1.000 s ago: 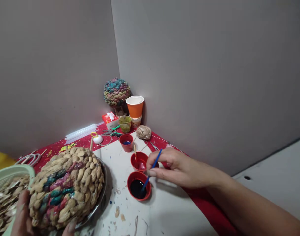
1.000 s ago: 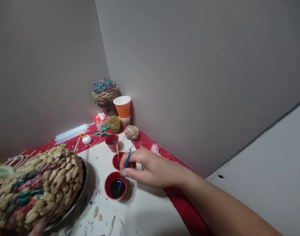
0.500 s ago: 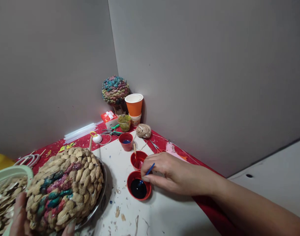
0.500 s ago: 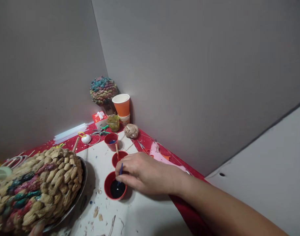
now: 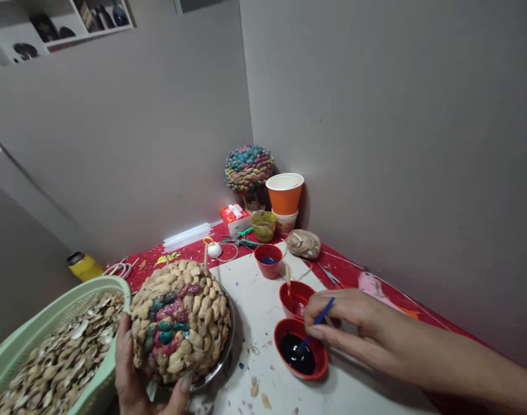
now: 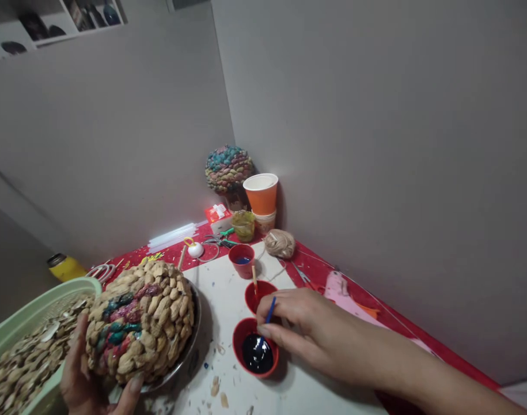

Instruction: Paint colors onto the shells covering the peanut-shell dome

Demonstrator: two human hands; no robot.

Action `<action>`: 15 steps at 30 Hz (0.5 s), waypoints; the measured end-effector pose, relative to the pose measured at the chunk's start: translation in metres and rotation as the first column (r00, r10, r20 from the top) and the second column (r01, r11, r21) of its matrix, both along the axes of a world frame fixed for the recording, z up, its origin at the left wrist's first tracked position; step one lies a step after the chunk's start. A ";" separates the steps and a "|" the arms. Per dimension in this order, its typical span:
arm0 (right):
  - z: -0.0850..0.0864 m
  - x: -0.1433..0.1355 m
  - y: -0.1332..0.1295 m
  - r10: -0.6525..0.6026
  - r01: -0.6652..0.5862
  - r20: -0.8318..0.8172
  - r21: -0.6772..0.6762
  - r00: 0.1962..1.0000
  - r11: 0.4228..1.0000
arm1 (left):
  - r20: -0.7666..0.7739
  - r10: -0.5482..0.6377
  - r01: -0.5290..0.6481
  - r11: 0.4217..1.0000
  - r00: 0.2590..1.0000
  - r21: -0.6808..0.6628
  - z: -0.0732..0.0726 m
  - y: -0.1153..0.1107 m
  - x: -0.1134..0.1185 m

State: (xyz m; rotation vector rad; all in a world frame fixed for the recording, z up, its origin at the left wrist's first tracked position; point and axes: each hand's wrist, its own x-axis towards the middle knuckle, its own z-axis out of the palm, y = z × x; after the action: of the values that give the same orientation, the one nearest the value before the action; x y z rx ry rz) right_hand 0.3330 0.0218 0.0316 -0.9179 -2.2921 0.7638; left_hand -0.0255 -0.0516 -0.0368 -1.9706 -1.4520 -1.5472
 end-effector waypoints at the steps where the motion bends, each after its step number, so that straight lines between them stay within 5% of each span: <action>1: -0.001 0.000 0.001 -0.005 0.005 -0.006 -0.016 1.000 1.000 | 0.006 -0.003 0.003 1.000 1.000 0.006 0.000 0.000 0.000; 11: 0.003 0.004 0.010 -0.044 0.027 -0.074 -0.219 0.996 0.975 | -0.017 -0.022 0.022 1.000 1.000 0.012 -0.001 0.002 -0.004; 15: 0.000 0.003 0.022 -0.143 0.004 -0.265 -0.465 0.953 0.885 | 0.056 0.002 0.002 0.998 0.998 -0.067 -0.002 0.000 -0.004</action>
State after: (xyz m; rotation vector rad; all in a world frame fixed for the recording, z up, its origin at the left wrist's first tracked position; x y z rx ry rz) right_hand 0.3364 0.0442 0.0315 -1.0079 -1.8330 1.3511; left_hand -0.0292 -0.0512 -0.0386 -1.9788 -1.5457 -1.5856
